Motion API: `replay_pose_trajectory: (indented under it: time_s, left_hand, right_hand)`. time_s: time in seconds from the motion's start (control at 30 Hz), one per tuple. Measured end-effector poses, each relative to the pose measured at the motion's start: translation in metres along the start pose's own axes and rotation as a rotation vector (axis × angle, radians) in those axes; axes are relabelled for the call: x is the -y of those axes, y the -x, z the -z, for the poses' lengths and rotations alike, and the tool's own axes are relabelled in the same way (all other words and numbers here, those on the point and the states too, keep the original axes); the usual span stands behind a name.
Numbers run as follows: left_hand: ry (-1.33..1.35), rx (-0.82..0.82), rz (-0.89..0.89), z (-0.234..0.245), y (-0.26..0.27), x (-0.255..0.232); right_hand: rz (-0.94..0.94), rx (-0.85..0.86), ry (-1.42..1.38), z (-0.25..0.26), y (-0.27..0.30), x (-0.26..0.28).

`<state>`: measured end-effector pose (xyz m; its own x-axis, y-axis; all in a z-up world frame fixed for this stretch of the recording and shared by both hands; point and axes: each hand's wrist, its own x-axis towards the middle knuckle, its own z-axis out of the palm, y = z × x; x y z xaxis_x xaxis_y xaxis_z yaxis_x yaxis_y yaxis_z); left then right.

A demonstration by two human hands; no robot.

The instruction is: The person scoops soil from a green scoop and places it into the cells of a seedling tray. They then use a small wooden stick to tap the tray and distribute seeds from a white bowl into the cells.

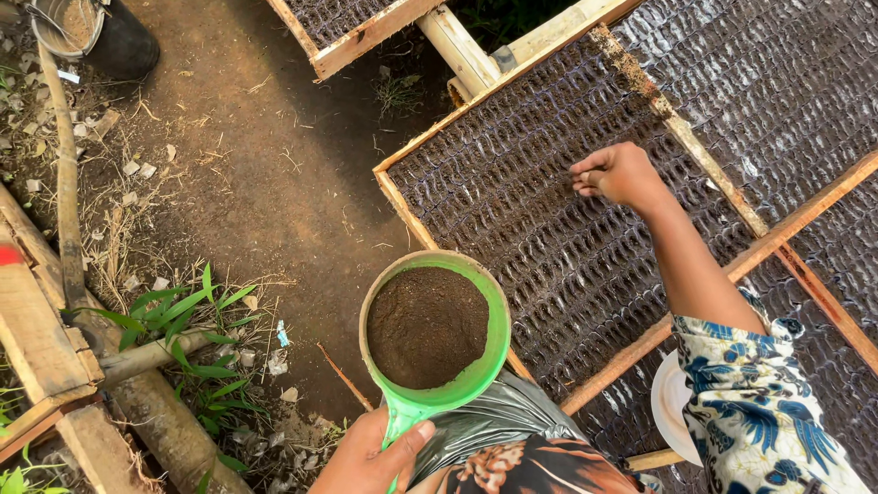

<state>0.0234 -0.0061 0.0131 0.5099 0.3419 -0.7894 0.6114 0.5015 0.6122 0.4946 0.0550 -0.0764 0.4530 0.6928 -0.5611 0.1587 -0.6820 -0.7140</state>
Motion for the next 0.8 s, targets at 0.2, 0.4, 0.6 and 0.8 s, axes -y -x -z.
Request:
replay_pose_trajectory:
  time_s: [0.2, 0.4, 0.6, 0.8]
  left_hand:
    - [0.063, 0.041, -0.097, -0.001, 0.015, 0.019]
    - [-0.035, 0.008, -0.001, 0.000, 0.026, 0.035]
    - [-0.005, 0.051, 0.021, -0.003, 0.019, 0.045]
    - [-0.024, 0.084, -0.027, -0.004, 0.001, 0.059]
  right_hand:
    - [0.107, 0.091, 0.311, -0.042, 0.020, -0.004]
    - [0.258, 0.144, 0.070, -0.068, 0.064, 0.001]
    - [0.252, 0.212, -0.026, -0.118, 0.056, -0.020]
    - [0.419, 0.225, 0.044, -0.134, 0.101, 0.002]
